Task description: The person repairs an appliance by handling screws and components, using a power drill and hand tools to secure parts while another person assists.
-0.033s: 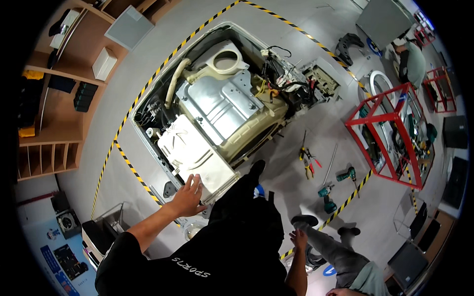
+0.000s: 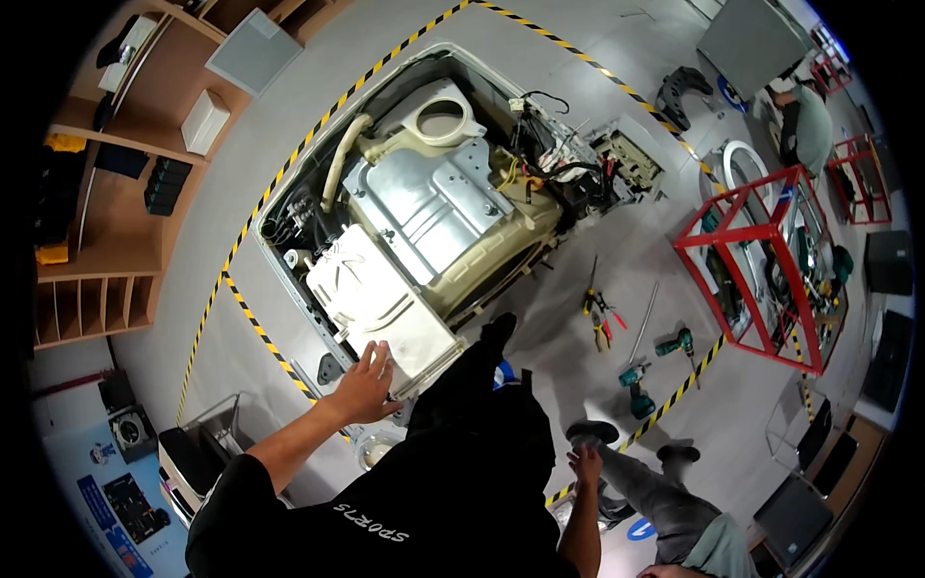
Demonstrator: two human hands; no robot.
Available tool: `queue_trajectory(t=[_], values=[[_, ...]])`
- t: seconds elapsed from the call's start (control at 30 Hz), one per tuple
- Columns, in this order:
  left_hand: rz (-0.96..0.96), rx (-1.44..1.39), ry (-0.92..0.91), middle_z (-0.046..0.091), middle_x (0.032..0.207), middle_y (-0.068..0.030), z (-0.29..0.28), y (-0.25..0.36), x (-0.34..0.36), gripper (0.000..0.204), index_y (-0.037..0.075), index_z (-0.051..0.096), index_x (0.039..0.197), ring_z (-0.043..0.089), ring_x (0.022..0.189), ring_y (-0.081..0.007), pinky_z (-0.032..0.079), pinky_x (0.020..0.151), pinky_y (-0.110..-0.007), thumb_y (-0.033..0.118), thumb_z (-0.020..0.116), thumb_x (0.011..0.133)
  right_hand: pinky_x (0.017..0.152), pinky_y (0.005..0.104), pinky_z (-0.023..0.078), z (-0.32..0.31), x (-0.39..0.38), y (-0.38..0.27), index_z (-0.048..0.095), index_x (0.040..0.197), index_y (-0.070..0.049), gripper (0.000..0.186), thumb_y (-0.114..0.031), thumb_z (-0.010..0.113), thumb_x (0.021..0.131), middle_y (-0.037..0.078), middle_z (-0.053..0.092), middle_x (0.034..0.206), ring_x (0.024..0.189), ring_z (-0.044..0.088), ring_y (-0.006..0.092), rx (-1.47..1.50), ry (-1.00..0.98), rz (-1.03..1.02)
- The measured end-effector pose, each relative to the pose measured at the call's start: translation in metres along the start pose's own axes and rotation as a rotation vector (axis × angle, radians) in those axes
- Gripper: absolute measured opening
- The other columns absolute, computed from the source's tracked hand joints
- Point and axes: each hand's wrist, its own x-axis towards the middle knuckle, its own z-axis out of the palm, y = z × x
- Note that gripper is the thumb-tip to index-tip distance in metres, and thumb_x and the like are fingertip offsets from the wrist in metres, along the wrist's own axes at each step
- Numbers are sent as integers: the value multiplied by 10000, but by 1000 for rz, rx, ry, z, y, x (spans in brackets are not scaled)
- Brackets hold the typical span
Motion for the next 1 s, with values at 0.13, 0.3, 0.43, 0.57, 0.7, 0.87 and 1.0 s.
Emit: queue_trajectory(t=[0.13,0.3,0.43,0.57,0.7,0.87,1.0], values=[[-79,-67,-33,127,1401,-308,-7,11,8,827,-123,327,1265,124,1310,-458,318,1005,-471,476,606,767,544,230,462,-14,36,-43,548,1015,-56,244,-263,529,886,24,579,768,680,602,128,13,-86,-134],[-221,-93,-46,127,1394,-332,3,26,9,787,-110,377,1245,158,1299,-468,270,1037,-449,479,598,772,559,221,454,-26,55,-95,559,974,-56,230,-263,542,876,24,576,800,702,610,133,-48,-199,-228],[-343,-159,47,170,1397,-310,0,31,20,751,-115,404,1231,264,1275,-424,357,986,-423,462,587,786,617,257,474,-51,86,-89,533,1095,-41,327,-271,557,864,56,608,904,782,637,178,12,-176,-116],[-318,-158,363,257,1381,-269,-37,99,40,533,-46,504,1167,382,1186,-432,394,936,-420,294,636,779,610,277,484,-89,132,-76,537,1088,-30,339,-283,557,864,70,611,875,755,636,181,45,-156,-71],[-83,-273,297,357,1335,-243,-21,176,52,418,-27,540,1108,407,1177,-402,379,944,-416,214,647,784,587,269,488,-133,159,-68,536,1102,-3,369,-279,559,857,97,616,866,707,631,177,8,-64,-59],[54,-402,-5,396,1290,-252,-2,226,99,365,-2,562,1069,431,1152,-403,397,925,-417,197,649,776,626,265,497,-156,199,-67,551,1085,12,370,-274,552,849,116,652,835,710,656,169,-277,72,-122],[-53,-390,-161,491,1225,-199,-18,224,176,329,-2,569,1062,485,1106,-376,410,912,-393,171,630,789,683,296,498,-150,261,-55,536,1115,-7,416,-310,556,831,127,662,835,717,663,192,-354,233,-86]])
